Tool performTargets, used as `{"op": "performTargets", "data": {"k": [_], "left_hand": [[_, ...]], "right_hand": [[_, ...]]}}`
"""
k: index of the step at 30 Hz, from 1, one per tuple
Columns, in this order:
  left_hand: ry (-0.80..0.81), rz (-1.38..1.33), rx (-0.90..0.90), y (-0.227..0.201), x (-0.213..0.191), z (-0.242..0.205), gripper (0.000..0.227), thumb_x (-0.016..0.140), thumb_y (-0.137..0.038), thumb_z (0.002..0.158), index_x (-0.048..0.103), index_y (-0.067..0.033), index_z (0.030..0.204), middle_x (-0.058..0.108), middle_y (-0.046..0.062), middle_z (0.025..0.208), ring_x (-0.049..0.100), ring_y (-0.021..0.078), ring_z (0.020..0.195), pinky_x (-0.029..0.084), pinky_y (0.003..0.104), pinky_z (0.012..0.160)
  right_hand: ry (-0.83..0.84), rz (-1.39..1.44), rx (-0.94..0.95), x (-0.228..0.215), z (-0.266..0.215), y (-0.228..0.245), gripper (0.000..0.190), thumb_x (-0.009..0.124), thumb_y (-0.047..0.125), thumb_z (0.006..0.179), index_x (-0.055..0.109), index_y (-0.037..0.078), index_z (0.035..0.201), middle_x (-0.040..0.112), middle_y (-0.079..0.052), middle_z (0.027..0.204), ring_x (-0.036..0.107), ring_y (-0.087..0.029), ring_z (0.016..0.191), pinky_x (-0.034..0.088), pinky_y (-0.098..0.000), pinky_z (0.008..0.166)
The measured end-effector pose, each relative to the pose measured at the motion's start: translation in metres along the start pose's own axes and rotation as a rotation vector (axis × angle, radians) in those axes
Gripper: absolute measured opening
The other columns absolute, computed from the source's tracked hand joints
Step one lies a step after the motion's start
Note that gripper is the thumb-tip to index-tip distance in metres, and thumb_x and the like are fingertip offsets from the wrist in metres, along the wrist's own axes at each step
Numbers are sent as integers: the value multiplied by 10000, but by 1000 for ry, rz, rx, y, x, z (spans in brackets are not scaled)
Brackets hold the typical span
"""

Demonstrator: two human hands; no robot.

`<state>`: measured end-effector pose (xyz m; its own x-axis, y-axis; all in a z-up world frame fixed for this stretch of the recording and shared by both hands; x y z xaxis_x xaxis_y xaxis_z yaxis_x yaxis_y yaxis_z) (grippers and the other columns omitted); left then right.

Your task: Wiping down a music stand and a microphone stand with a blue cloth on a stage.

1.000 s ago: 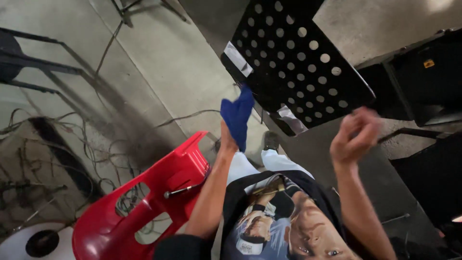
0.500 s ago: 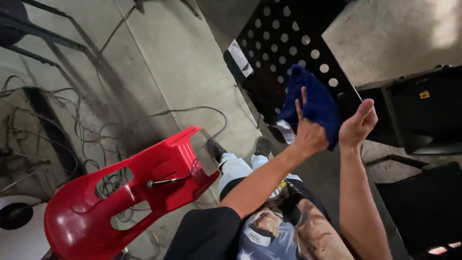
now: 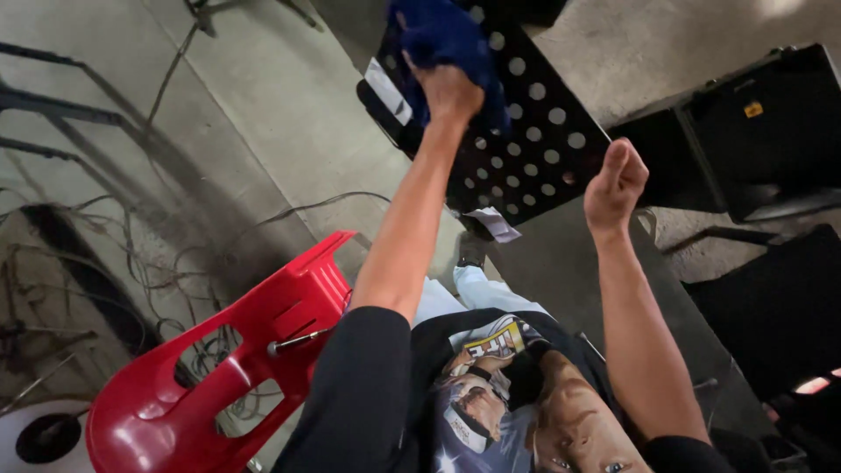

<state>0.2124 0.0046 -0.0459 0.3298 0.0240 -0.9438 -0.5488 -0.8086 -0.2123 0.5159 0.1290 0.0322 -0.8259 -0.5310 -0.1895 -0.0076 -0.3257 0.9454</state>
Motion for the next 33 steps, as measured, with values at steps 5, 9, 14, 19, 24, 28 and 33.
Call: {"op": "performTargets", "data": {"k": [5,9,14,19,24,28,33], "left_hand": [[-334,21,23,-52,-30,-54,631,599,-372,821,624,-156,1413,566,200,1476,222,470,1508,-84,769,1183],[-160,-82,168,-101,-60,-129,480,598,-405,851,668,-276,1307,349,222,1658,-52,631,1530,-66,767,1206],[-395,-158,208,-78,-65,-89,761,700,-449,767,537,-197,1467,304,205,1662,-79,533,1549,-29,747,1238],[-408,-87,-4,-8,-63,7,923,669,-576,829,359,-135,1578,173,296,1671,-140,470,1494,-52,726,1179],[-110,-80,-108,-4,-13,35,815,528,-586,954,325,-179,1630,245,210,1657,-63,426,1525,-123,815,1197],[-333,-123,28,-69,-61,-94,742,592,-541,900,450,-214,1550,157,242,1700,-112,572,1535,-96,760,1211],[-113,-138,130,-76,-40,-136,898,678,-498,716,421,-256,1542,157,159,1701,-75,571,1506,-102,745,1158]], "right_hand": [[-8,13,24,-3,4,-10,558,465,467,1162,269,113,778,230,83,742,236,-56,706,185,-316,613],[0,7,15,-5,6,-15,562,453,483,1163,267,124,773,235,85,737,237,-50,695,182,-315,608],[21,15,3,-10,4,-15,576,458,495,1151,252,126,759,228,82,714,219,-52,671,169,-317,596],[17,44,-51,-4,1,-5,586,480,497,1154,263,119,762,234,73,727,223,-58,685,173,-326,599],[64,24,12,2,2,3,608,458,577,1105,254,133,743,214,79,694,209,-48,624,165,-324,553],[63,-24,10,2,9,-1,616,432,602,1106,252,133,748,213,81,690,213,-44,626,166,-320,558],[52,19,19,1,8,-5,631,457,594,1111,259,122,742,215,82,691,223,-41,635,170,-317,561]]}}
Point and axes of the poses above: each hand's wrist, its own z-axis towards the middle knuckle, its own x-axis out of the palm, y = z × x, the point moved 10 cm from there along z, towards the middle knuckle
